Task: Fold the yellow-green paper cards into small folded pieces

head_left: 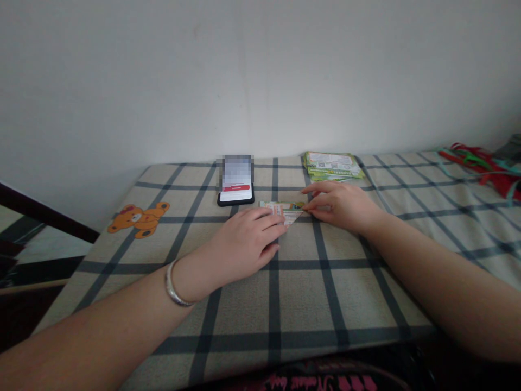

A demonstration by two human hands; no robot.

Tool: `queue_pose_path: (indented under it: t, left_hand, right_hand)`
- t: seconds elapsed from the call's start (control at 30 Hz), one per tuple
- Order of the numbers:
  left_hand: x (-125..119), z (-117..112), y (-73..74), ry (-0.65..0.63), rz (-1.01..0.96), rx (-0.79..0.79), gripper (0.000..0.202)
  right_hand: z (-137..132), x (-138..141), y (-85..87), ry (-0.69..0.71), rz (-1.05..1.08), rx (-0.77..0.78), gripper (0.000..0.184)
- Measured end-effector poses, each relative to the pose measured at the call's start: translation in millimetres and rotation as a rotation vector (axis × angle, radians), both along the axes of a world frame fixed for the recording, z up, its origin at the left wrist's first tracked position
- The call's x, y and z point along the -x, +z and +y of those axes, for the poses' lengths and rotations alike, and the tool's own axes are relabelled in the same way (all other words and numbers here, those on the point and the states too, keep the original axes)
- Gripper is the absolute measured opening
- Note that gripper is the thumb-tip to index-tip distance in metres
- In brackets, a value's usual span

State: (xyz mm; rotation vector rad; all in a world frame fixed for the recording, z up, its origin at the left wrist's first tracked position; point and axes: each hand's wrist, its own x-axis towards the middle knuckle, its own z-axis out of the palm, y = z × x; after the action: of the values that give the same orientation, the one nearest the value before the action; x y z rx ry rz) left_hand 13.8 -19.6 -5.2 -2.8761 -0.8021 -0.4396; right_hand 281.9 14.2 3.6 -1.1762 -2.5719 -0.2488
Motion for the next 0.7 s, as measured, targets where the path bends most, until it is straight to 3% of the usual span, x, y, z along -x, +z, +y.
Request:
queue_pose_path:
  t: [0.43, 0.63, 0.7]
  left_hand:
    - [1, 1, -0.2, -0.002, -0.011, 0.043, 0.034]
    - [0, 2, 1.1, 0.011, -0.007, 0.053, 0.035]
    - [0, 3, 0.7, 0.008, -0.007, 0.052, 0.035]
  right_hand:
    - [-17, 17, 5.2, -0.016, -0.108, -0.141, 0.02]
    - [-16, 22, 0.6, 0.213, -0.018, 0.012, 0.018]
    - [-15, 22, 0.5, 0.233, -0.031, 0.014, 0.019]
